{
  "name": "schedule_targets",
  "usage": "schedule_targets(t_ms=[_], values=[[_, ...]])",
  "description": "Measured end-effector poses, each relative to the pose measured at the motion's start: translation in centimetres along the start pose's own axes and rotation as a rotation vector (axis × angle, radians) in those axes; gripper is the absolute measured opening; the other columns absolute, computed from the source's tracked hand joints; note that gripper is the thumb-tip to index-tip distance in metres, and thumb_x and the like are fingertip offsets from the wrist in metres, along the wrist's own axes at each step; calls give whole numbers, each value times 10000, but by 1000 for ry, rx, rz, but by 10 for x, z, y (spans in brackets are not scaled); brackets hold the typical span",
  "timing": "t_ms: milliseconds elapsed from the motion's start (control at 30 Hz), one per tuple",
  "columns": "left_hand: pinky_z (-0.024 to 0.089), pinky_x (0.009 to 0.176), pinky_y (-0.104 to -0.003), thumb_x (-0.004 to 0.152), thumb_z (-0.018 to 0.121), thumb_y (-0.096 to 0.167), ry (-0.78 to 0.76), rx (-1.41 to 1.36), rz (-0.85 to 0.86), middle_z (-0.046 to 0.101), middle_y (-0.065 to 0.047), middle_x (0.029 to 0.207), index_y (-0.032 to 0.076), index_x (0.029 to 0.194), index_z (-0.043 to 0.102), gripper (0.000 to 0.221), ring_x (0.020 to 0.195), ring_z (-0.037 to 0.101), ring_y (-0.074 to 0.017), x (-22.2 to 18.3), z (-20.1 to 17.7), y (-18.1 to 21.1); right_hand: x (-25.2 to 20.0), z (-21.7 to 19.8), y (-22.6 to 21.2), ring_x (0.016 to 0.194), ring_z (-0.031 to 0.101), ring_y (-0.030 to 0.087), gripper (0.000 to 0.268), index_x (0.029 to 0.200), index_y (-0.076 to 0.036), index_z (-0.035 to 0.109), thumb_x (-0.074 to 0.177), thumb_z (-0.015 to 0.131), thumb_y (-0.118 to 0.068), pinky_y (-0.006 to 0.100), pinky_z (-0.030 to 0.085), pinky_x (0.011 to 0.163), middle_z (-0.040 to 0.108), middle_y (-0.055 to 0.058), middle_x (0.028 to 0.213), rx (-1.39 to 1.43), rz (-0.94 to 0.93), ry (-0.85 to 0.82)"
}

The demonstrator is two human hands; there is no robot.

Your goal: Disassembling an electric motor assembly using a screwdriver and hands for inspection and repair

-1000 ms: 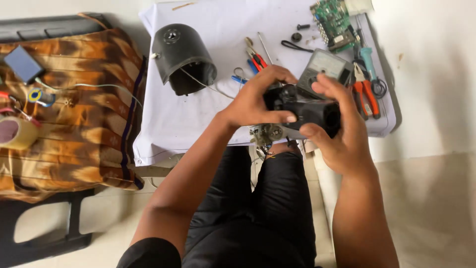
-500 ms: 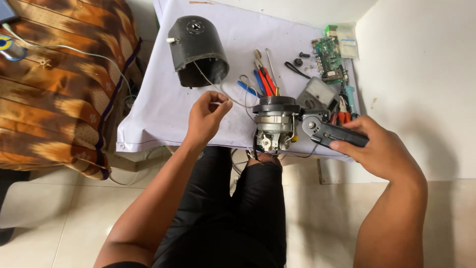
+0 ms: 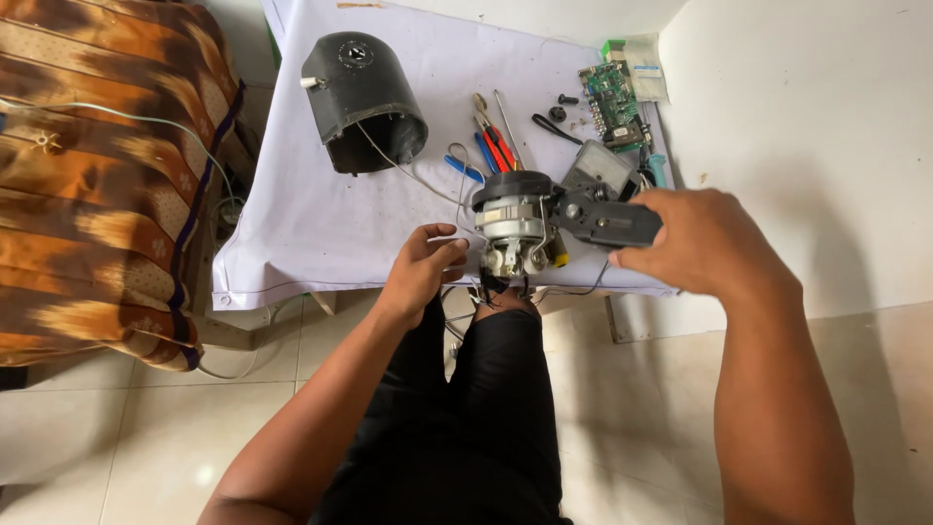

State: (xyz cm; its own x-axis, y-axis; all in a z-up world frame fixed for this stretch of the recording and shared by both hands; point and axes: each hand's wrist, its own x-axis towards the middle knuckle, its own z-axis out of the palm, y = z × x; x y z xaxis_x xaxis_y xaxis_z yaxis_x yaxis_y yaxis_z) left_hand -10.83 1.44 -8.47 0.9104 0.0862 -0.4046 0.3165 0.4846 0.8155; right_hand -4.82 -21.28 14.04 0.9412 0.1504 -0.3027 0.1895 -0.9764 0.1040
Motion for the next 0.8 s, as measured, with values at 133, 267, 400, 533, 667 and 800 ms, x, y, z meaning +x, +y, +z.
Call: schedule_targets(t_ms=[133,267,400,533,667,800], values=[[530,991,-388,914,614,317,36,-24,-16,672,-139,1259,85,1432,485,582,1100,634,-255,-14,11,13,14,-14,8,682,637,236,526,1229,-152,735,754,841,-349,355,428,663,783,116,738,222,78,-56],[508,1010,-403,909,569,430,-38,157,-34,619,-130,1385,156,1520,446,680,1279,603,-266,-17,11,24,18,-2,22,664,579,233,310,857,-47,752,788,816,-342,344,435,600,643,112,739,365,96,-170],[497,904,-380,955,664,473,-132,212,129,648,-233,1364,95,1519,481,704,1247,626,-306,2,8,0,11,23,27,630,740,293,434,871,0,779,630,905,-339,400,608,589,700,219,644,343,71,-256],[526,863,-379,943,695,460,-127,289,127,701,-205,1292,130,1475,541,645,1186,691,-292,7,19,-9,17,59,26,856,781,352,543,1061,-64,728,662,839,-414,475,600,748,773,184,816,78,-25,-276],[523,775,-314,938,719,332,-100,185,184,725,-229,1172,6,1400,605,576,1054,693,-270,9,21,-19,14,78,28,1044,733,417,786,1361,-6,560,778,762,-493,539,582,857,732,250,1149,15,-48,-123],[522,712,-300,929,727,278,-46,152,232,759,-190,1094,4,1315,680,476,952,708,-233,7,18,-18,-15,77,21,1076,723,437,706,1274,-64,659,745,846,-493,538,561,930,793,222,1020,239,23,-68]])
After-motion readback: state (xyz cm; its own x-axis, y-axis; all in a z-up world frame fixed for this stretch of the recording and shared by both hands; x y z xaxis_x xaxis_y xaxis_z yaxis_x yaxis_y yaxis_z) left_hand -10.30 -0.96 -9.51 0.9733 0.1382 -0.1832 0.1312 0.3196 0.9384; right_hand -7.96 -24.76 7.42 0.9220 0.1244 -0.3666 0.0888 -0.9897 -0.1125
